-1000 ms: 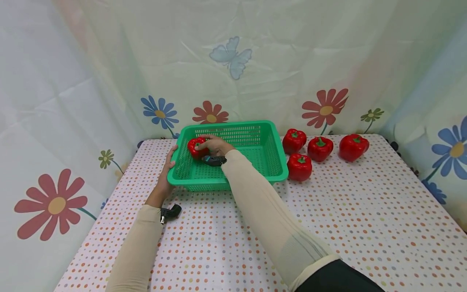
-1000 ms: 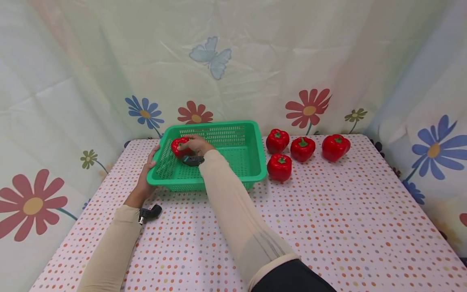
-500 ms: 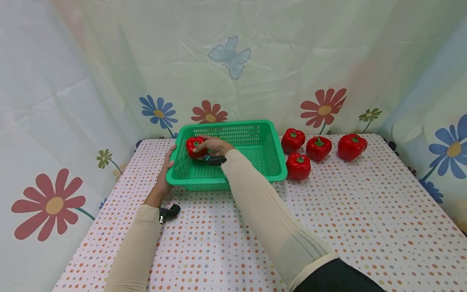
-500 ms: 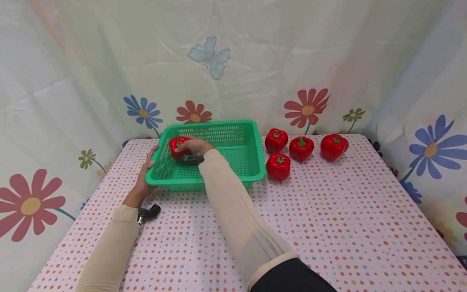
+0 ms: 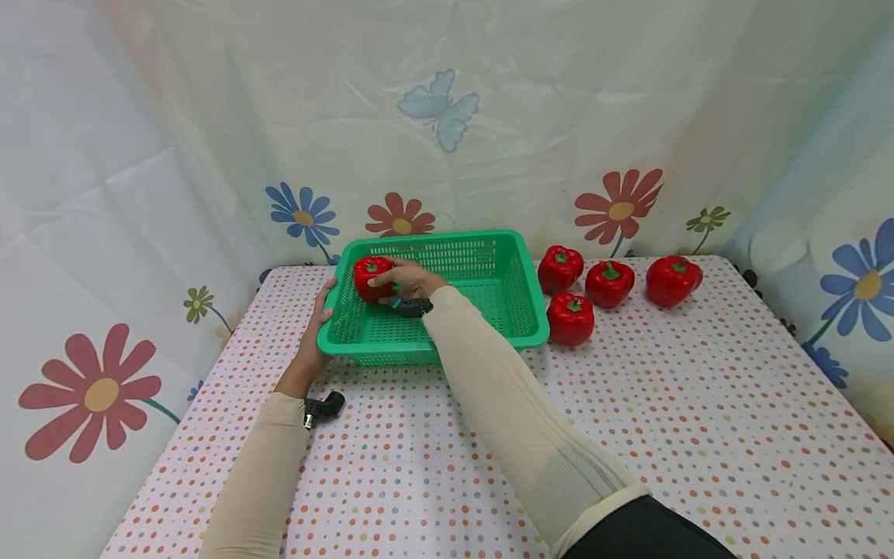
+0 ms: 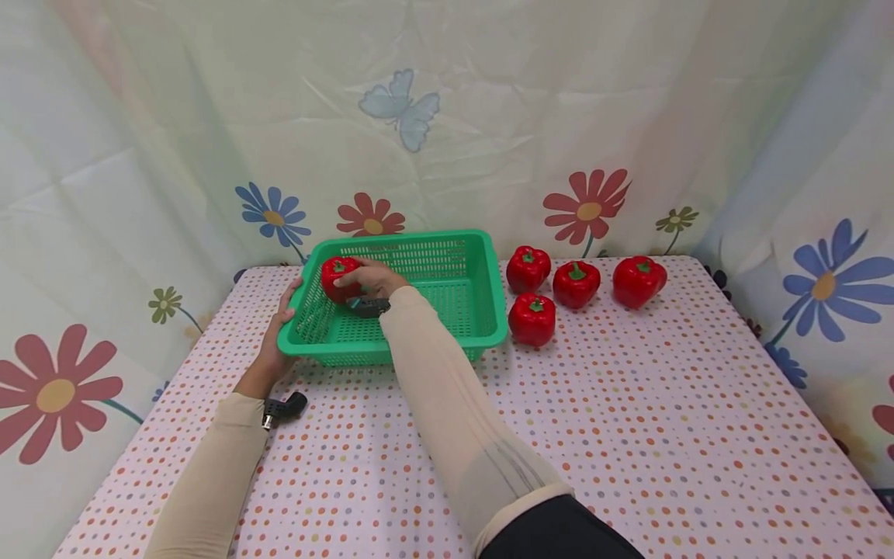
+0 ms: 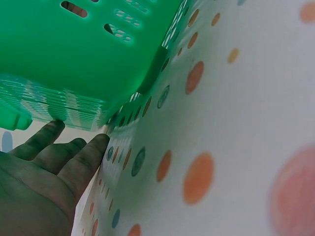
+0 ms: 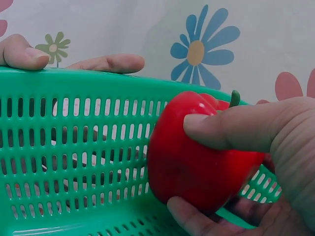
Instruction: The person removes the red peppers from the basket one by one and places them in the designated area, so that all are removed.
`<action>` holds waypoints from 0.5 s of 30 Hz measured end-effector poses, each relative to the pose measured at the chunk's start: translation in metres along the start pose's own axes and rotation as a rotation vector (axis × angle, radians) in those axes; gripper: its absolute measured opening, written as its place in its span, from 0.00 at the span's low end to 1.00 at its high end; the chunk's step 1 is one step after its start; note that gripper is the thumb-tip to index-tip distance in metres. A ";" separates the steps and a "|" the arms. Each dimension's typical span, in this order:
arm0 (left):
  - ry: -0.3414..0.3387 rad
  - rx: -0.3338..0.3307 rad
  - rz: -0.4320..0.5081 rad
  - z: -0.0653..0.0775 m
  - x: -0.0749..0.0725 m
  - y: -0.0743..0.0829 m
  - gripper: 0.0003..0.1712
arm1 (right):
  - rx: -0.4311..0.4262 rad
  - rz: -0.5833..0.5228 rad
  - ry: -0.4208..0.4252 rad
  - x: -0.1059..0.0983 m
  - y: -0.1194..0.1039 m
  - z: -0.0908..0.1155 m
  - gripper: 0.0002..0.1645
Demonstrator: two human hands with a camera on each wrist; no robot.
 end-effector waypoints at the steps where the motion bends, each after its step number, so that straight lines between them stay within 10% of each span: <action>1: 0.000 -0.001 0.001 0.000 0.000 0.000 0.33 | -0.004 -0.003 0.000 0.000 0.000 0.000 0.44; 15: 0.005 -0.020 0.009 0.000 0.000 -0.001 0.33 | -0.011 -0.017 0.008 0.000 -0.002 0.000 0.43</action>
Point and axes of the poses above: each hand's wrist, its own z-axis away from the middle knuckle, its own x-axis out of the palm, y = z × x, the point moved 10 cm from there along -z, towards the middle knuckle, and after that the axes turned 2 degrees about -y, right-handed, at the moved point
